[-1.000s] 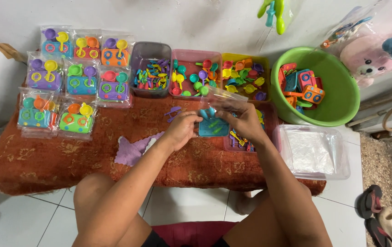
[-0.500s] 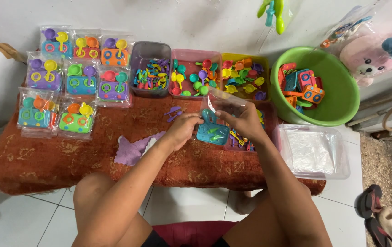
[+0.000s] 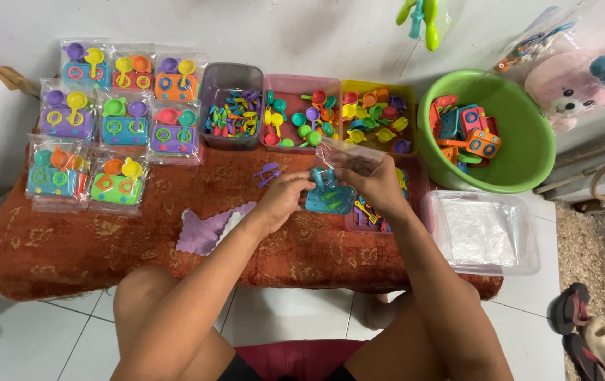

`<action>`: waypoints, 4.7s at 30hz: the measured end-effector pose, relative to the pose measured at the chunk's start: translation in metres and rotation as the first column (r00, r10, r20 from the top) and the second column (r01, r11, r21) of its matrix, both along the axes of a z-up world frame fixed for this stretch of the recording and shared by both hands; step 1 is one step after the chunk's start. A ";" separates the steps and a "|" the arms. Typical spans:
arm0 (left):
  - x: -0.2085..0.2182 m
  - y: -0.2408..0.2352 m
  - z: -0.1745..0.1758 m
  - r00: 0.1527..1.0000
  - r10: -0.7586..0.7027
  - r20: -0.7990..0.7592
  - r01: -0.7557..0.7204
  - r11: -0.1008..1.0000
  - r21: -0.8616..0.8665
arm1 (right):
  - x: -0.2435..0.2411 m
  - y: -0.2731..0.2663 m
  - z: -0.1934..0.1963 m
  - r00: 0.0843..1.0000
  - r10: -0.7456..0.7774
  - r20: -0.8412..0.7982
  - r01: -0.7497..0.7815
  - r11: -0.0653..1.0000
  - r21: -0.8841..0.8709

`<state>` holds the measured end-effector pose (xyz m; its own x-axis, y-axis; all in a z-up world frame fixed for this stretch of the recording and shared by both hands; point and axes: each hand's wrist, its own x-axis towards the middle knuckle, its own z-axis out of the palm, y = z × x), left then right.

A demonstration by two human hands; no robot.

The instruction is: The person sits on the floor and packs small, colorful plastic toys into clear plastic bags. They pick up individual toy pieces from various containers and the floor, place them into a bag, and then set the filled bag aside.

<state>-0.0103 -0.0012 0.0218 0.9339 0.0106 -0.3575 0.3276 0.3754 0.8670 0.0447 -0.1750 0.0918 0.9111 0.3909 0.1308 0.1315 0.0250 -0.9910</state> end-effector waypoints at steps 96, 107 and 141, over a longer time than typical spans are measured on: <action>-0.063 0.099 0.104 0.828 0.346 0.441 -0.265 0.935 -0.235 | 0.023 0.111 -0.225 0.243 0.415 0.877 0.348 0.806 -0.478; -0.070 0.107 0.109 0.851 0.323 0.415 -0.236 0.940 -0.247 | -0.003 0.112 -0.202 0.155 0.676 0.720 0.295 0.664 -0.687; -0.033 0.049 0.067 0.936 0.265 0.232 -0.220 0.954 -0.203 | 0.009 0.003 -0.030 0.983 -0.112 0.144 0.120 0.992 -0.045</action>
